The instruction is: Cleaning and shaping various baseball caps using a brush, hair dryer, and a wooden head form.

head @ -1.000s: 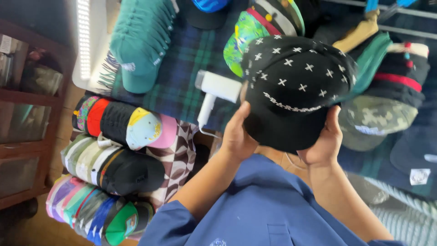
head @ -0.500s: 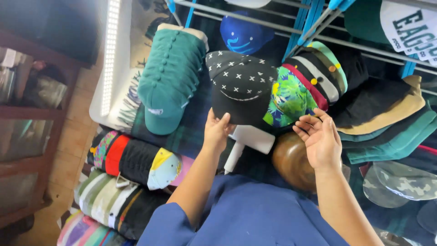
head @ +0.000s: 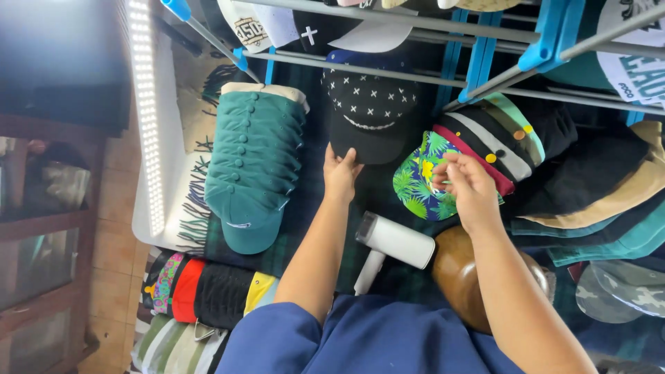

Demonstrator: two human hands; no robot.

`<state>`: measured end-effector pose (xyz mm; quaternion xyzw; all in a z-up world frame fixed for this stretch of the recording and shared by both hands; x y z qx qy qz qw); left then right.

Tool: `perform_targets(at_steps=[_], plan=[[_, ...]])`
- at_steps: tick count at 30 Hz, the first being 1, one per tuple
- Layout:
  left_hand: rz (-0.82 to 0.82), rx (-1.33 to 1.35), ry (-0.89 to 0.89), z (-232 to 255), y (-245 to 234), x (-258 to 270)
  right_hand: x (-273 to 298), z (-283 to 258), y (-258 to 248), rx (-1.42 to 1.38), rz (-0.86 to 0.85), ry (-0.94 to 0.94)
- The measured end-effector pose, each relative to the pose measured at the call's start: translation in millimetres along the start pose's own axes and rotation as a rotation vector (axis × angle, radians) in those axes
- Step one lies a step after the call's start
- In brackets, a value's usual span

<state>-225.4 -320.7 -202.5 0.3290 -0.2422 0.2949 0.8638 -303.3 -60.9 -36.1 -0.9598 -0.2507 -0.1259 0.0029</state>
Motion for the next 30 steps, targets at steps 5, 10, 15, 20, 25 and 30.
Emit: perform_targets(at_steps=[5,10,15,20,25,30], plan=[[0.117,-0.189,0.043,12.4,-17.9,-33.0,-38.1,-16.7,19.2,0.147,-0.081,-0.043],[0.201,-0.714,0.037,28.2,-34.5,-56.2,-64.4,-6.1,51.4,0.330,-0.157,0.070],[0.195,-1.194,0.020,49.1,-11.7,-52.4,-92.8,46.9,98.2,0.653,-0.328,0.255],[0.218,-1.304,0.053,55.2,-0.9,-43.3,-109.3,96.2,104.9,0.798,-0.377,0.412],[0.187,-1.306,0.098,54.3,-7.1,-58.6,-122.4,126.6,92.8,0.886,-0.408,0.453],[0.209,-1.355,0.121,44.4,-10.2,-74.6,-122.0,109.5,107.2,1.044,-0.466,0.455]])
Point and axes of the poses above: each hand's wrist, its own x-axis away from the middle knuckle, its own y-axis out of the palm, z = x × y, the point moved 10 cm from there along -x, towards the middle knuckle, and after that the axes turned 14 degrees about -z, right-handed, at the moved point
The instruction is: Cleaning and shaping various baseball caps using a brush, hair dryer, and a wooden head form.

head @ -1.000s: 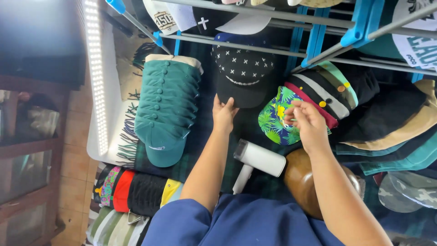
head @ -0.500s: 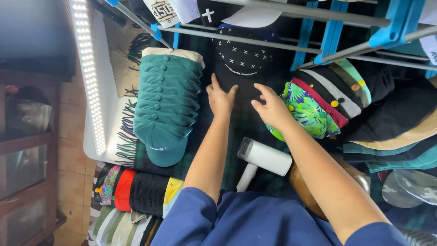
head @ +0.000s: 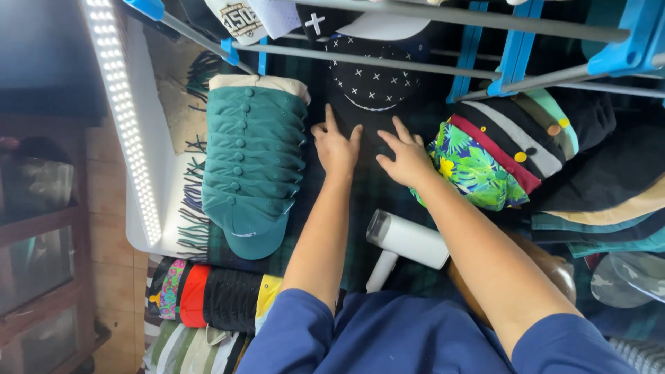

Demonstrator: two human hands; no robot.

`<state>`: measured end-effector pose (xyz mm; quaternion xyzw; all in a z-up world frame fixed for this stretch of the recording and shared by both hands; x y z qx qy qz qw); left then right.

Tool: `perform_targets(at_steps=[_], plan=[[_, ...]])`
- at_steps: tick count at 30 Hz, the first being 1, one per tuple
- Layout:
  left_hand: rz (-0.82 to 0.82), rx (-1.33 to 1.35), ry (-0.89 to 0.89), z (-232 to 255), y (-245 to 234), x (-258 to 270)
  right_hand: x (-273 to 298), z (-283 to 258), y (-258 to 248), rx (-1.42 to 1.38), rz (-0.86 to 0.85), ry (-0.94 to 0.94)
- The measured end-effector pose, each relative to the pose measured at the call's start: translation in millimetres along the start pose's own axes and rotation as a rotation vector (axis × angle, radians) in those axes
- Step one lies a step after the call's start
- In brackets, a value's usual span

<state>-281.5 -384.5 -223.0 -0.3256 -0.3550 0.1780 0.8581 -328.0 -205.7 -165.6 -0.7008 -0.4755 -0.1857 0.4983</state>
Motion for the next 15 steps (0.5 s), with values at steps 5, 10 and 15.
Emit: perform_targets(at_steps=[5,10,15], plan=[[0.018,-0.012,-0.009,-0.6,3.1,2.4,2.2,0.2,6.4,0.062,-0.044,0.030],[0.005,0.053,-0.009,-0.5,-3.3,25.6,46.4,6.8,-22.9,-0.294,0.081,-0.182],[-0.283,0.303,0.297,35.6,35.9,99.3,159.2,39.8,-70.0,-0.743,0.370,-0.403]])
Point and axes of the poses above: each hand's wrist, its own x-axis away from the middle knuckle, its own y-axis out of the palm, z = x × y, the point moved 10 cm from there along -x, towards the middle knuckle, and after that the axes turned 14 degrees about -z, right-handed, at the moved point
